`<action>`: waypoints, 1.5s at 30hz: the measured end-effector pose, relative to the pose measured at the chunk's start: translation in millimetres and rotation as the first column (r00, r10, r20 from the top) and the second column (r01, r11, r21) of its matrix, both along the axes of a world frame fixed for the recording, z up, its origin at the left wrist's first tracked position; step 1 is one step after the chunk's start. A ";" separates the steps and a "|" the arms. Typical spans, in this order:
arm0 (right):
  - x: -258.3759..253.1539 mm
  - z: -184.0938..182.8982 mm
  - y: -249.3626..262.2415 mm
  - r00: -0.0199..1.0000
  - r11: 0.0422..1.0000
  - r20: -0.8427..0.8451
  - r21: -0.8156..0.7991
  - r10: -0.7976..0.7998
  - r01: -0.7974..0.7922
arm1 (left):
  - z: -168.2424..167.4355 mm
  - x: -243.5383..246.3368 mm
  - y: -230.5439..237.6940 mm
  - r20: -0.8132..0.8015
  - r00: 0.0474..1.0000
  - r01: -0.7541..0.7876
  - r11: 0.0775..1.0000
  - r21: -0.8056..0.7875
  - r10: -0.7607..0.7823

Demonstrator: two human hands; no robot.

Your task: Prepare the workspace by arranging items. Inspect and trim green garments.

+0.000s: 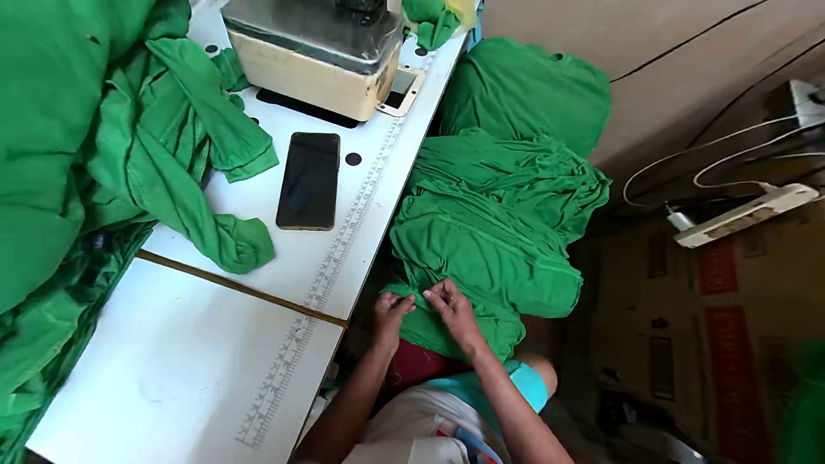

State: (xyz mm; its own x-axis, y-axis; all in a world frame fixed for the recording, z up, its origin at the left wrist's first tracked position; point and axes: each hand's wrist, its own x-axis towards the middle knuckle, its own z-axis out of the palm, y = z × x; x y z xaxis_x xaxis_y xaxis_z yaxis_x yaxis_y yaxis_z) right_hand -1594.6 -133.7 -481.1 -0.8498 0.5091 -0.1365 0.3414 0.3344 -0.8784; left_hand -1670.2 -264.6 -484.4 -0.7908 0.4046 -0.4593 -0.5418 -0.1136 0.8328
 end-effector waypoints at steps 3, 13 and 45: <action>0.4 -2.6 2.3 0.998 0.999 -0.037 -0.033 -0.044 0.043 | -2.3 -0.4 0.1 -0.012 1.000 0.008 1.000 -0.003 -0.008; 17.7 4.0 0.6 0.985 0.952 0.165 0.289 0.054 -0.101 | 3.4 -0.8 -2.7 0.062 0.998 -0.029 0.999 0.042 0.026; 110.0 -8.1 77.7 0.820 0.819 -0.028 0.049 -0.571 0.572 | -24.7 -38.6 -30.3 -0.563 0.811 -0.187 0.843 -0.505 -0.157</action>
